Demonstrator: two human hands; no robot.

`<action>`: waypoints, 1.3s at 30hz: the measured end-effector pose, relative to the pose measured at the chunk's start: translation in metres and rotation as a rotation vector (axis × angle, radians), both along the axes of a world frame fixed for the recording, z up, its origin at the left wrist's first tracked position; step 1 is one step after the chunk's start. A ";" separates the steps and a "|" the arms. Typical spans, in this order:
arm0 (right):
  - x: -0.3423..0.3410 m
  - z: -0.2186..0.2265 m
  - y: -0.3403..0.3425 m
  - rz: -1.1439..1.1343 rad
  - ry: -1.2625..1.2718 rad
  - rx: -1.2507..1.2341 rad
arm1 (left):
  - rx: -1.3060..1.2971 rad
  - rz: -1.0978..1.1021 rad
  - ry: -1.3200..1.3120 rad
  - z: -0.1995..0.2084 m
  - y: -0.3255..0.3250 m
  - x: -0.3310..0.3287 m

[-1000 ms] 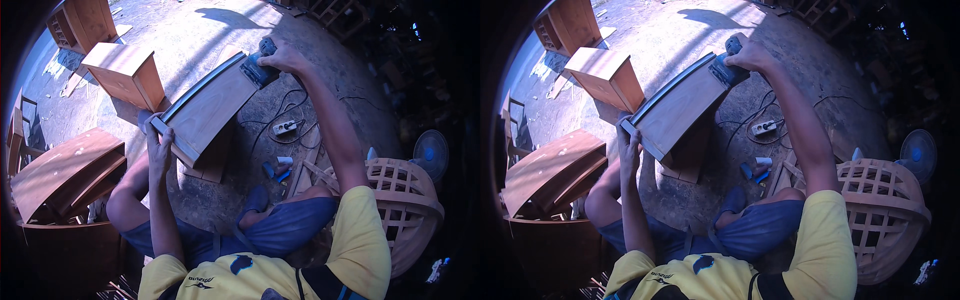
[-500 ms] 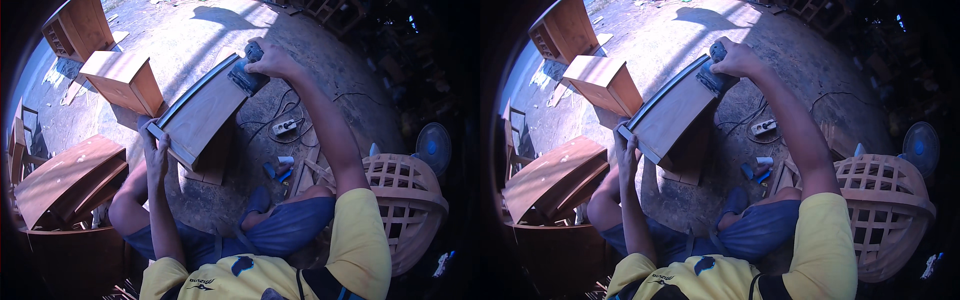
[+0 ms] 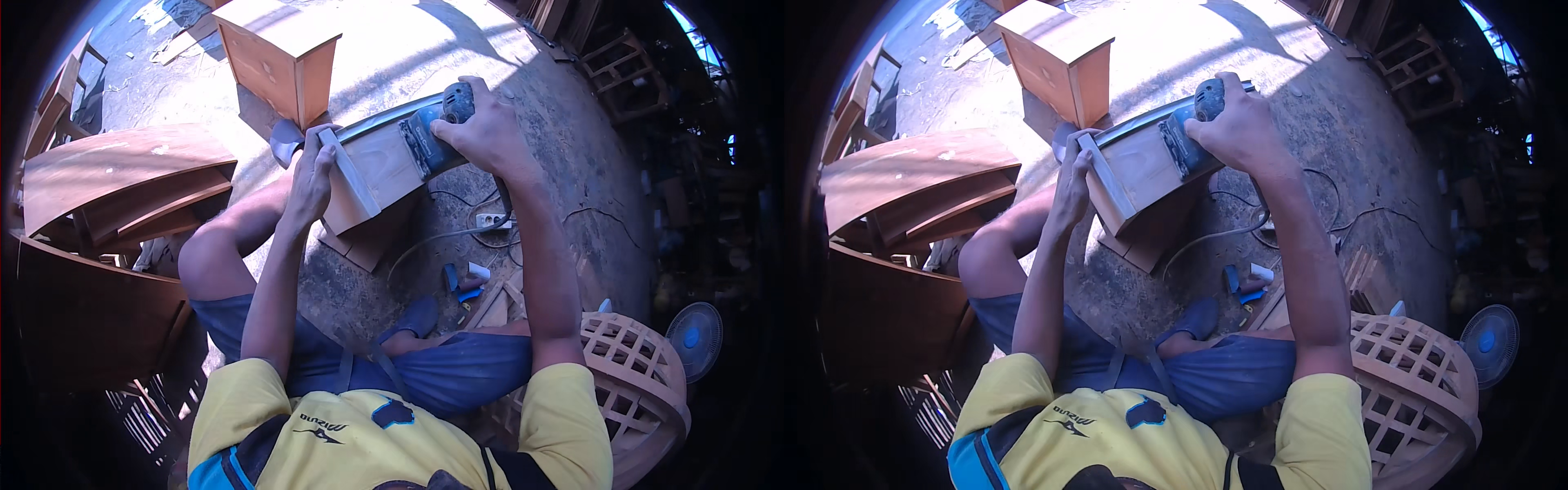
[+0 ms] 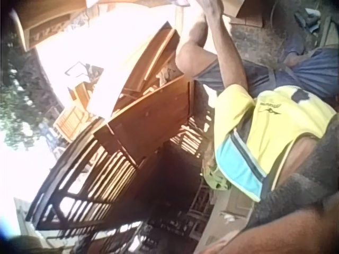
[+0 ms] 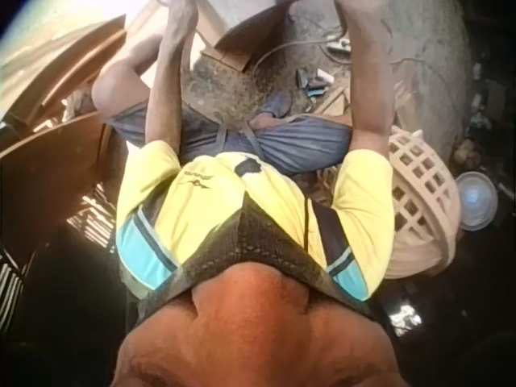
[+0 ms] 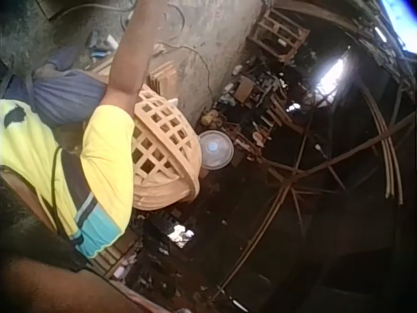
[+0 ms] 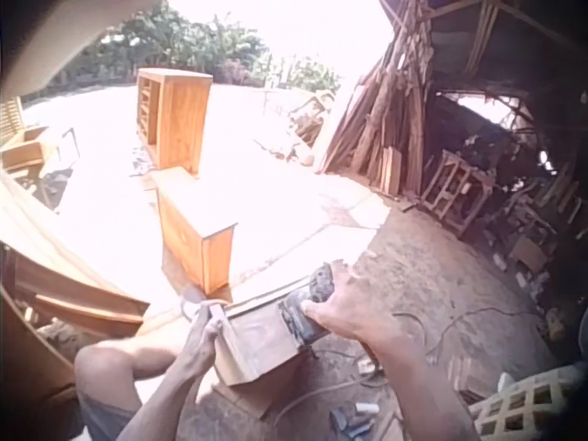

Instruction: The person sands a wooden drawer piece using an electric sander, rotating the wooden piece to sand its different sides and edges.

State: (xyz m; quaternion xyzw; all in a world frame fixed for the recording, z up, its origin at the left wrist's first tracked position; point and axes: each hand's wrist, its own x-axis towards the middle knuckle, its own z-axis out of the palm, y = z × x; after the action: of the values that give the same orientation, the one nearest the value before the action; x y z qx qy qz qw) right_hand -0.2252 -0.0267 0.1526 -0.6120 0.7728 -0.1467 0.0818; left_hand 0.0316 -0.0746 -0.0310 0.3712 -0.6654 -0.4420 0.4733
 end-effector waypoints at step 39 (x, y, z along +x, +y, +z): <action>-0.058 0.004 -0.020 -0.200 0.039 0.034 | -0.004 -0.108 0.016 0.006 0.001 0.000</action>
State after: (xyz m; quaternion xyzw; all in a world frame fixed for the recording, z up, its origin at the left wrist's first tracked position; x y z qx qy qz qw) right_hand -0.2836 -0.0469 0.1562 -0.5332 0.8338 -0.1293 0.0620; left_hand 0.0313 -0.0741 -0.0252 0.3303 -0.6814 -0.4688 0.4549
